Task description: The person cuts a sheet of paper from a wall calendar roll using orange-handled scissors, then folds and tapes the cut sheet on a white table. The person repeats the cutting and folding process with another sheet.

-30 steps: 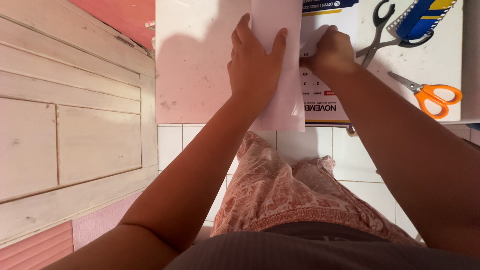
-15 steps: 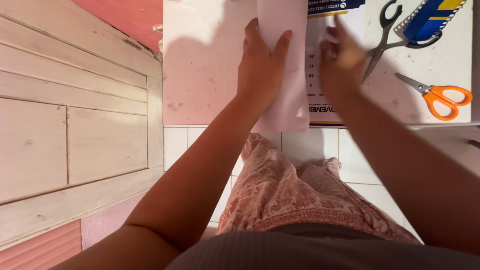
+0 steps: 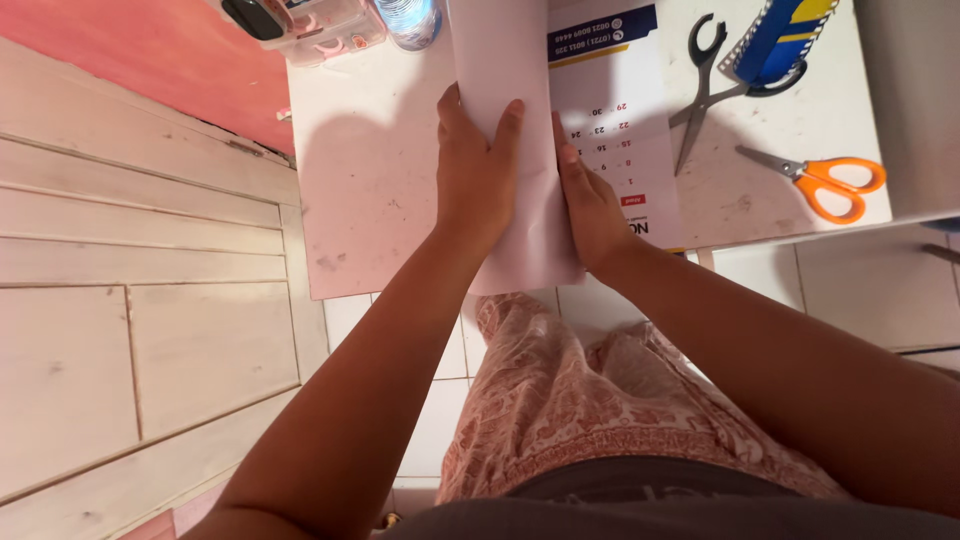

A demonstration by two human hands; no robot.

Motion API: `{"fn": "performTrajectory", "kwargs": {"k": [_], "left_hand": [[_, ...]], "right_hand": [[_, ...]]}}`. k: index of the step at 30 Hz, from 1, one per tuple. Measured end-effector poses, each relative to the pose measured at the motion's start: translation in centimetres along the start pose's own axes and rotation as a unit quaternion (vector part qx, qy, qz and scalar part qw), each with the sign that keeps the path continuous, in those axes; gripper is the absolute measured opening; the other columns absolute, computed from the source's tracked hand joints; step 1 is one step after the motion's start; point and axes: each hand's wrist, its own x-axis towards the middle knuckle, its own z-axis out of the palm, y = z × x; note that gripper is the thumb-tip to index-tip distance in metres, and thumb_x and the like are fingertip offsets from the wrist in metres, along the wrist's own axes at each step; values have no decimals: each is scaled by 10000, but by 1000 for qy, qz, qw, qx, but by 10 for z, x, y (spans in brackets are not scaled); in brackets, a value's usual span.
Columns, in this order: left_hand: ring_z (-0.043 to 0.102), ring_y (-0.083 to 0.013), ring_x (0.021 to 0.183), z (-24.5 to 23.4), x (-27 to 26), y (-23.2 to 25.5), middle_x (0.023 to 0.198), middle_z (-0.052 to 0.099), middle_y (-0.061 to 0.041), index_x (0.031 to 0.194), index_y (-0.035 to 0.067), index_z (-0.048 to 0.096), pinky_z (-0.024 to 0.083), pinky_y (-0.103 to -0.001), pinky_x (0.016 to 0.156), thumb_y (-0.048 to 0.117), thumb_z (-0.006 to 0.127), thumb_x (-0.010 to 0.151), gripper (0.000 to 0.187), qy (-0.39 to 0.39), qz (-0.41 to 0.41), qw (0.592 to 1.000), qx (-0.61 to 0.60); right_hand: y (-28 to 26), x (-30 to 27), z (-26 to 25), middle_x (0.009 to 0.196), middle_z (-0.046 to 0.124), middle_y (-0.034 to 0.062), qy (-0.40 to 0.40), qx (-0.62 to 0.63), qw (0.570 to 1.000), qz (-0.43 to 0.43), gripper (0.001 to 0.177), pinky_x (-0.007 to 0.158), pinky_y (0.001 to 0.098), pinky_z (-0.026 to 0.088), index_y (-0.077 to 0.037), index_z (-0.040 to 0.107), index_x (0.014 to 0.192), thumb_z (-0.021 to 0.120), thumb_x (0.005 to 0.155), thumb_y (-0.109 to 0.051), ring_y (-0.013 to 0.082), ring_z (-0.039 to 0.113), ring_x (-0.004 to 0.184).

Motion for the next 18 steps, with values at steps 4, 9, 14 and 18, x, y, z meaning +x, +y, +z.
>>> {"fn": "performTrajectory", "kwargs": {"k": [4, 9, 14, 18], "left_hand": [[595, -374, 1245, 1, -1, 3, 1440, 457, -269, 1506, -13, 253, 525, -422, 996, 415, 570, 981, 748, 1, -18, 1000, 10], [607, -392, 1222, 3, 1, 3, 1425, 458, -293, 1498, -34, 252, 527, -432, 998, 388, 581, 996, 734, 7, 0, 1000, 13], [614, -391, 1214, 4, 0, 1, 1424, 449, -299, 1493, -50, 251, 538, -431, 986, 378, 581, 999, 732, 8, 5, 1000, 3], [611, -391, 1241, 2, -2, 4, 1441, 467, -277, 1499, -20, 287, 519, -439, 1006, 397, 587, 993, 721, 18, -5, 1000, 12]], "right_hand": [[5, 15, -7, 1649, 413, 103, -20, 18, 998, 54, 665, 1214, 370, 299, -159, 258, 1631, 191, 1087, -536, 241, 402, 1491], [13, 32, -11, 1627, 440, 68, -40, 55, 990, 122, 675, 1197, 377, 318, -171, 299, 1610, 189, 1061, -548, 223, 431, 1463], [19, 34, -15, 1604, 467, 33, -48, 83, 981, 168, 687, 1180, 385, 337, -183, 339, 1588, 187, 1035, -561, 205, 461, 1434], [11, 34, -25, 1586, 489, 4, -77, 89, 971, 206, 699, 1166, 392, 352, -192, 372, 1571, 185, 1013, -571, 190, 484, 1411]]}}
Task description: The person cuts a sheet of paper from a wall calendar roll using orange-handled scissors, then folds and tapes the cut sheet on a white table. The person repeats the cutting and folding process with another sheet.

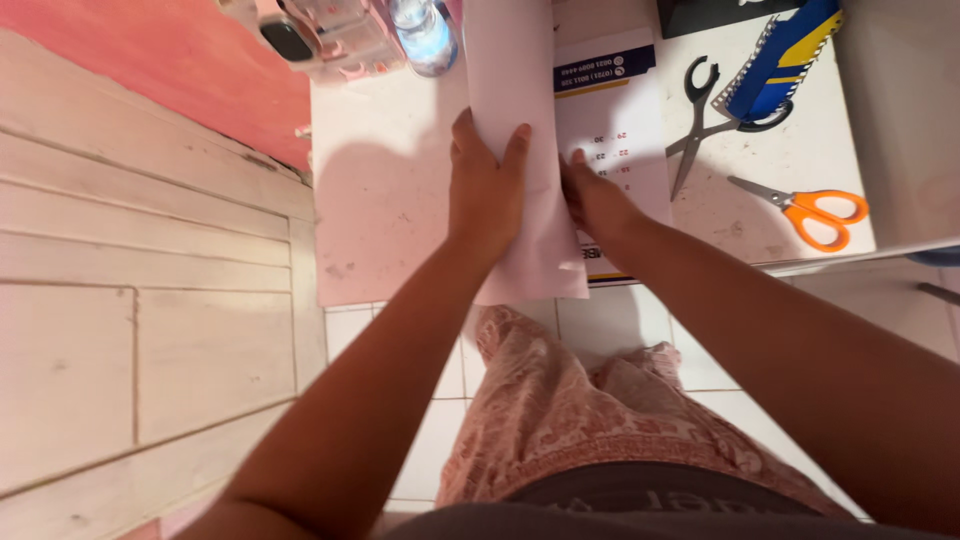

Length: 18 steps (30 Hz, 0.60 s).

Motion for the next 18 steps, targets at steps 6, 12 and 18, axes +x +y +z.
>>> {"fn": "performTrajectory", "kwargs": {"k": [6, 12, 18], "left_hand": [[631, -392, 1211, -3, -1, 3, 1458, 464, -255, 1512, 17, 282, 534, -444, 978, 448, 560, 980, 739, -12, -21, 999, 24], [643, -382, 1192, -5, 1, 3, 1455, 440, -255, 1519, 11, 232, 570, -422, 941, 458, 562, 955, 793, -26, -43, 999, 10], [640, -386, 1190, -4, 4, -1, 1463, 413, -266, 1520, -14, 207, 571, -418, 949, 456, 566, 967, 809, -35, -29, 999, 25]], "right_hand": [[0, -22, -11, 1591, 479, -17, 21, -48, 999, 12, 710, 1167, 393, 383, -156, 405, 1546, 210, 1018, -589, 166, 472, 1430], [-12, -18, -9, 1594, 467, -52, -3, -105, 994, 2, 701, 1145, 377, 363, -188, 390, 1546, 166, 1006, -576, 122, 425, 1455], [7, -3, -6, 1479, 550, 1, 21, -65, 998, -3, 653, 1094, 365, 419, -186, 463, 1511, 234, 1023, -554, 158, 500, 1315]]}}
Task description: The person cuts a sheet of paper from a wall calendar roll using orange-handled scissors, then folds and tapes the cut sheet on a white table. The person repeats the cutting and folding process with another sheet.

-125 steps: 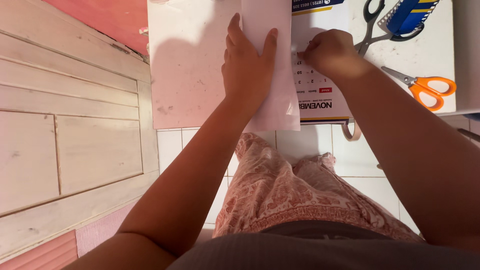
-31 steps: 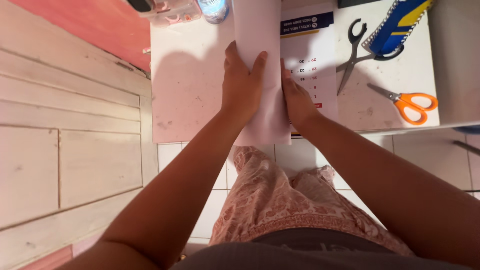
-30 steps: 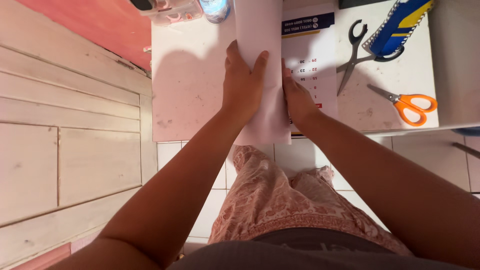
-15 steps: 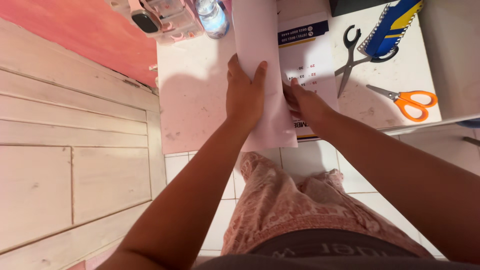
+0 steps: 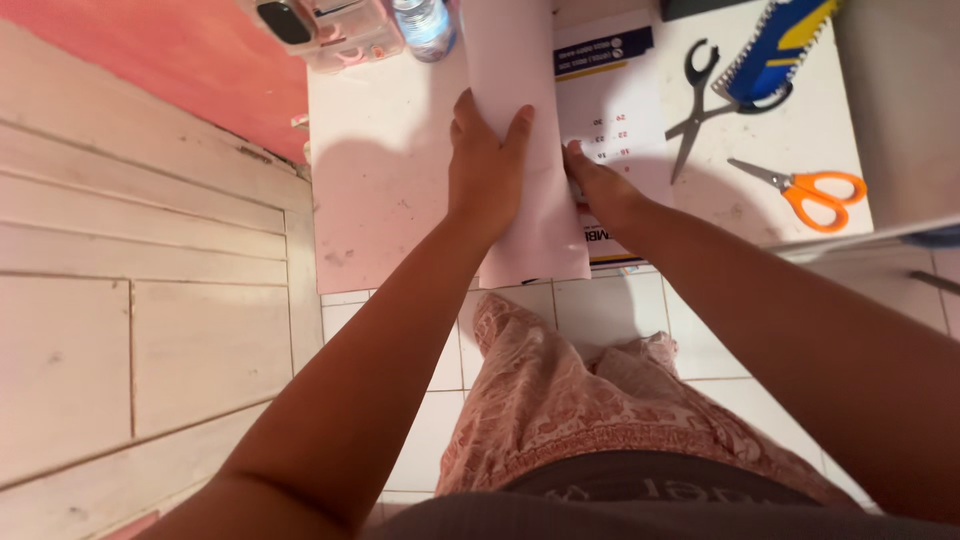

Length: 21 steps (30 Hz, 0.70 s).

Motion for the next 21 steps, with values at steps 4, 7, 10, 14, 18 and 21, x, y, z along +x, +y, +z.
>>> {"fn": "performTrajectory", "kwargs": {"k": [4, 7, 10, 14, 18, 21], "left_hand": [[623, -387, 1208, -1, -2, 4, 1469, 408, -262, 1523, -11, 203, 567, -420, 958, 450, 562, 978, 800, 0, 2, 1000, 14], [620, -390, 1226, -2, -3, 10, 1496, 380, -250, 1527, 3, 183, 591, -415, 938, 432, 562, 955, 809, -22, -29, 999, -22], [452, -401, 1379, -2, 0, 19, 1602, 248, -198, 1570, 77, 189, 544, -436, 1021, 327, 666, 899, 860, 38, 76, 995, 51], [240, -404, 1543, 19, 0, 28, 1703, 121, -114, 1560, 181, 302, 507, -442, 1082, 194, 773, 827, 870, 78, 174, 973, 127], [145, -367, 1580, 53, 15, 48, 1666, 205, 10, 1250, 265, 664, 494, -447, 1071, 179, 787, 791, 483, 9, 168, 962, 214], [101, -347, 1571, 95, 15, 63, 1643, 248, 44, 1080, 248, 755, 373, -540, 1139, 117, 738, 776, 331, -21, 168, 934, 316]], "right_hand": [[15, 14, -12, 1330, 655, 94, -16, -60, 996, -68, 635, 1026, 356, 471, -138, 507, 1499, 265, 1058, -527, 217, 582, 1116], [22, 19, -36, 1214, 677, 137, 47, -249, 962, -101, 510, 972, 381, 494, -70, 591, 1354, 380, 1033, -405, 260, 614, 1062], [26, 12, -62, 1107, 677, 196, 150, -466, 836, -248, 383, 897, 415, 520, -18, 634, 1246, 481, 977, -244, 327, 632, 985], [42, -28, -92, 1023, 680, 289, 315, -433, 832, -145, 321, 850, 480, 524, 38, 673, 1151, 587, 892, -130, 428, 651, 950], [42, -52, -95, 1030, 713, 241, 297, -354, 884, -67, 328, 847, 438, 538, 13, 673, 1159, 597, 904, -180, 389, 686, 959], [38, -56, -90, 1019, 720, 157, 284, -182, 941, -4, 330, 761, 372, 589, -5, 643, 1185, 619, 886, -141, 284, 728, 921]]}}
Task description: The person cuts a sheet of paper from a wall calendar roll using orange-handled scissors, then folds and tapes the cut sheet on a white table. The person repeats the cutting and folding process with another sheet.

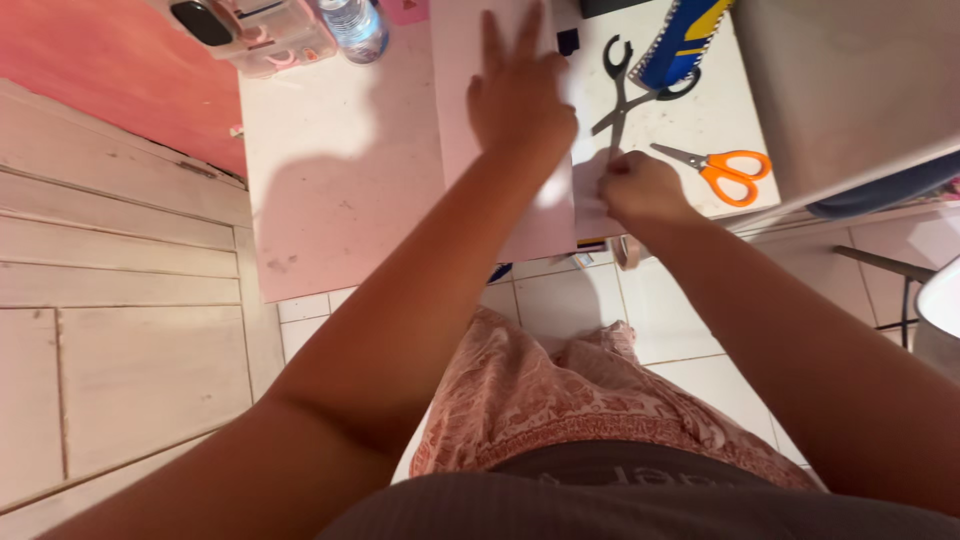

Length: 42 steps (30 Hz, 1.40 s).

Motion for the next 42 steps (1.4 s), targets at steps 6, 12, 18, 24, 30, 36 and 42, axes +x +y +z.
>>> {"fn": "performTrajectory", "kwargs": {"k": [6, 12, 18, 24, 30, 36, 42], "left_hand": [[21, -336, 1572, 48, -5, 19, 1675, 205, 34, 1102, 154, 740, 121, -604, 1242, 126, 666, 838, 275, -85, 27, 991, 99], [220, -306, 1598, 57, -5, -20, 1701, 279, -74, 1535, 127, 461, 156, -618, 1267, 226, 613, 998, 566, 110, 28, 989, -92], [467, -359, 1378, 11, -26, -87, 1520, 421, -203, 1529, 27, 260, 418, -477, 1119, 411, 784, 802, 974, -32, -301, 911, -280], [622, -294, 1183, -23, -27, -125, 1311, 654, -159, 1443, -25, 520, 488, -407, 1008, 431, 830, 709, 918, -244, -322, 765, -501], [658, -299, 1119, -26, -58, -106, 1232, 659, -147, 1399, 43, 441, 566, -434, 898, 363, 859, 634, 928, -216, -281, 716, -601], [712, -314, 1074, -92, -125, -64, 1230, 676, -197, 1389, 23, 424, 618, -394, 834, 291, 903, 586, 973, -16, -116, 937, -330], [634, -377, 1219, -139, -164, -73, 1367, 618, -167, 1399, 58, 467, 536, -457, 991, 188, 881, 619, 892, 129, 130, 982, -53]], "right_hand": [[6, 1, 20, 984, 742, 121, -77, 152, 979, 109, 233, 710, 282, 594, 30, 665, 1146, 579, 941, -41, 191, 746, 857], [26, -4, 35, 1029, 744, 73, -87, 307, 948, -11, 265, 763, 246, 573, 36, 676, 1153, 510, 952, -14, 150, 747, 933], [-7, -19, 43, 1034, 706, 74, -108, 278, 954, -26, 357, 787, 258, 512, -49, 665, 1312, 570, 1012, -217, 138, 615, 883], [-57, -36, 26, 1095, 725, 35, -174, 308, 932, 74, 497, 821, 281, 519, -72, 623, 1341, 554, 989, -416, 156, 664, 949], [-64, -56, 6, 1101, 728, 107, -222, 238, 946, 4, 446, 866, 373, 556, -59, 628, 1298, 664, 924, -300, 222, 688, 997], [-70, -74, -24, 1195, 737, 140, -282, 116, 949, -79, 457, 953, 401, 551, -78, 679, 1276, 694, 892, -325, 263, 678, 1130], [-107, -93, -58, 1407, 572, 230, -243, 385, 875, 164, 694, 911, 589, 560, -136, 508, 1396, 404, 881, -589, 446, 622, 1201]]}}
